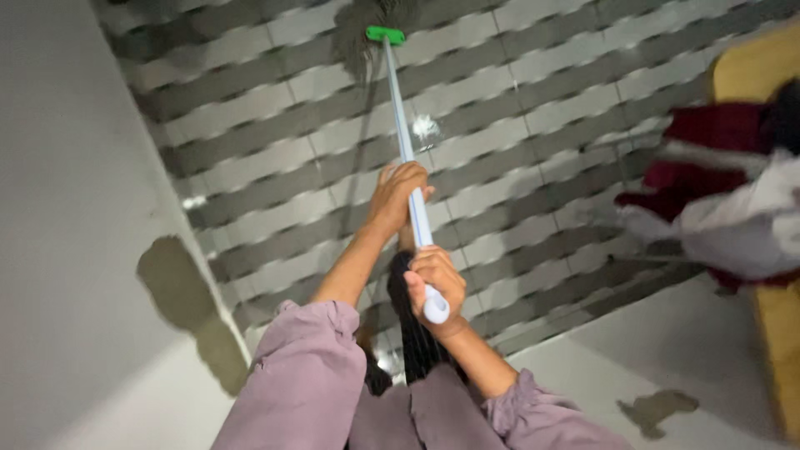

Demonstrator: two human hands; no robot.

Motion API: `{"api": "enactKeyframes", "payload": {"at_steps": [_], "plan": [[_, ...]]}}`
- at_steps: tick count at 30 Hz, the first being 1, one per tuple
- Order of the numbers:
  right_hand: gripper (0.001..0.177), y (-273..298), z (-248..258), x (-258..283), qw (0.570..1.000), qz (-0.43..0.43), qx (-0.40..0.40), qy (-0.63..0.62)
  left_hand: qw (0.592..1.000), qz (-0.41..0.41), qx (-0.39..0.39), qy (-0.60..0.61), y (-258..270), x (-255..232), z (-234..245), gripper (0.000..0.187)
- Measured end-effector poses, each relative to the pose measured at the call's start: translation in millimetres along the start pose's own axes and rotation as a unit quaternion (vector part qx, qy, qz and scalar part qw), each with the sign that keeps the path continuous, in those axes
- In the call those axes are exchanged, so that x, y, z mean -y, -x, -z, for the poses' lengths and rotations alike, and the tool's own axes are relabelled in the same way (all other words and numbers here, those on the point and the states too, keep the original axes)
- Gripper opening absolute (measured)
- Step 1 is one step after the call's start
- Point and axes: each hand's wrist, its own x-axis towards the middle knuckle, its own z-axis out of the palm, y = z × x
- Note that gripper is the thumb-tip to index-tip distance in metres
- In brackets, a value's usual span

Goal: The person mops a tiled floor with a long-handled mop, rinses and wrings the mop head in a bucket of water, and resumes mopping the tiles.

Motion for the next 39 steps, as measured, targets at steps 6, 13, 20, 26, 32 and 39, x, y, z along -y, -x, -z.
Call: {"api": "enactKeyframes", "payload": {"at_steps": [6,13,20,26,32,39], "plan": [[0.011,-105.4,-19.4,-174.7,0.999,-0.037,-0.004,-0.018,0.996,0.074,-0.025,-0.039,-161.3,96.7,-32.2,0.027],[0.028,-242.7,-34.8,-338.7,0.995,-0.1,-0.018,0.009,0.997,0.053,-0.048,0.004,-287.0,129.4,-37.3,0.047],[0.019,-226.2,1.7,-305.4,0.993,-0.119,-0.002,0.026,0.996,0.05,-0.056,0.043,-266.9,90.7,-46.4,0.043],[0.012,-116.9,27.2,-174.0,0.989,-0.121,-0.031,0.082,0.992,0.119,0.043,0.018,-157.7,33.0,-46.1,0.036],[0.006,-19.2,81.1,-30.4,0.985,-0.119,-0.02,0.124,0.998,-0.049,0.037,-0.001,-43.3,-41.6,-58.7,0.021],[0.006,33.4,132.9,69.3,0.99,-0.078,-0.03,0.116,0.987,-0.156,0.013,0.018,25.6,-141.1,-65.0,0.016]]}}
